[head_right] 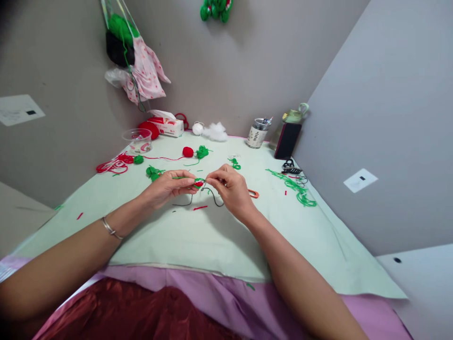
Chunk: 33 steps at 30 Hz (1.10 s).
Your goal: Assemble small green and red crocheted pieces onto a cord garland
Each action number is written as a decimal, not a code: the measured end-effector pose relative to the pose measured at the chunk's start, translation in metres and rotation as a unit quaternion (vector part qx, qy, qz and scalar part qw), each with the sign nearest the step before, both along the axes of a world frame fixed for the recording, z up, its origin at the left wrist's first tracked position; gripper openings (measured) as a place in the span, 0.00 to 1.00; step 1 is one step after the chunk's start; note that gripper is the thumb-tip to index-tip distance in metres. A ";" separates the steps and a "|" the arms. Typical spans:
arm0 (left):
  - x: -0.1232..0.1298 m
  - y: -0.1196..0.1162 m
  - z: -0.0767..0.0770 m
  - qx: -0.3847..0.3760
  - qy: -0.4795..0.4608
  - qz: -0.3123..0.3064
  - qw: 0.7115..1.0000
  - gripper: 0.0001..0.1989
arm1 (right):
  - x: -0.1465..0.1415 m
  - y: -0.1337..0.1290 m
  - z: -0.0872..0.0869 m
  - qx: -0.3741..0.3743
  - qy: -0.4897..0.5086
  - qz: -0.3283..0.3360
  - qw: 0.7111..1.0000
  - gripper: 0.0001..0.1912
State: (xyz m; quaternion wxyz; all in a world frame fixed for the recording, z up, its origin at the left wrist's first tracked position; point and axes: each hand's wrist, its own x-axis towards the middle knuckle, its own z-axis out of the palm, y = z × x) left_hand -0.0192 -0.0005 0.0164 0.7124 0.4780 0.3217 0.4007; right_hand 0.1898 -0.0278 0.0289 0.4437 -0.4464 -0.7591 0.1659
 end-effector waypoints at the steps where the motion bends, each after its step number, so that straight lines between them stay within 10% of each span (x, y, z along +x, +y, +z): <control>1: 0.000 0.000 0.000 0.000 0.000 -0.002 1.000 0.10 | 0.000 0.000 0.000 -0.001 -0.002 0.001 1.000 0.06; 33: 0.003 0.002 -0.008 -0.022 -0.006 -0.033 0.999 0.08 | 0.001 0.002 -0.001 0.010 -0.047 0.008 0.999 0.05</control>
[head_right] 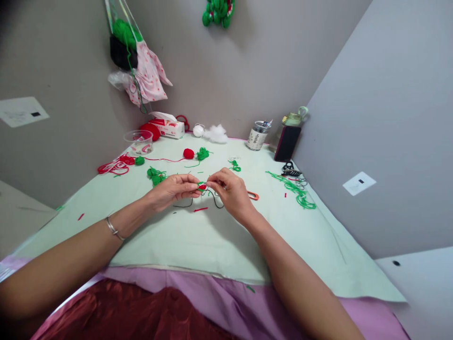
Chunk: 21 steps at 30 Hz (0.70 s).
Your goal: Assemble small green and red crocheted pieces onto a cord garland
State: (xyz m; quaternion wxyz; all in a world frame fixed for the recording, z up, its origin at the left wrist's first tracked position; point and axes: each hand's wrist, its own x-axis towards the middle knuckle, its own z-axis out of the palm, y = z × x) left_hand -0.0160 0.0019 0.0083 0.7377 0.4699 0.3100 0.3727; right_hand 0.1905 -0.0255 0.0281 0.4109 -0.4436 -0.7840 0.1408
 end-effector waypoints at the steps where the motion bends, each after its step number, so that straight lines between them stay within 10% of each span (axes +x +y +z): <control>1: 0.000 0.000 0.000 0.000 -0.001 -0.002 1.000 0.08 | 0.000 0.000 0.000 0.006 -0.012 -0.003 1.000 0.05; 17: 0.002 -0.005 0.004 0.037 -0.003 0.015 0.999 0.10 | -0.018 -0.014 -0.010 0.192 -0.255 -0.033 0.947 0.10; 21: 0.006 -0.008 0.006 0.067 0.018 0.044 0.997 0.08 | -0.025 -0.026 -0.001 0.261 -0.185 -0.009 0.947 0.10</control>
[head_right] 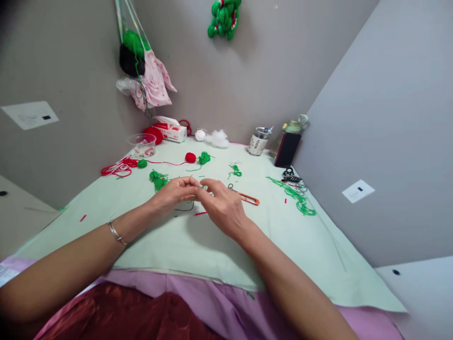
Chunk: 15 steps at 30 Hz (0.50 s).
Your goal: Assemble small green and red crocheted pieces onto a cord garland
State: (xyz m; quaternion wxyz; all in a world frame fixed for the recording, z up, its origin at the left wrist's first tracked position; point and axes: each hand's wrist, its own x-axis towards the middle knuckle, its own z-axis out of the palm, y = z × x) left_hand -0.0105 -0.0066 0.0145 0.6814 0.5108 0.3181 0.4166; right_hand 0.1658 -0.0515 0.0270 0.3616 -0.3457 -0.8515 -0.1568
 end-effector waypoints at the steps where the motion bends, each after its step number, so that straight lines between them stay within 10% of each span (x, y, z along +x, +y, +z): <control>1: 0.000 0.001 0.000 0.006 0.003 0.012 1.000 0.09 | -0.002 -0.005 0.006 -0.023 0.051 0.033 0.998 0.09; 6: -0.014 0.020 -0.002 0.032 -0.020 0.145 0.989 0.11 | 0.028 -0.007 0.048 -0.293 0.385 0.148 0.863 0.04; 10: -0.031 0.039 0.000 0.071 -0.059 0.298 0.950 0.11 | 0.123 0.020 0.067 -0.130 0.602 0.119 0.779 0.08; 15: -0.031 0.037 0.003 0.069 -0.096 0.318 0.941 0.11 | 0.209 0.041 0.061 0.036 0.548 0.132 0.825 0.12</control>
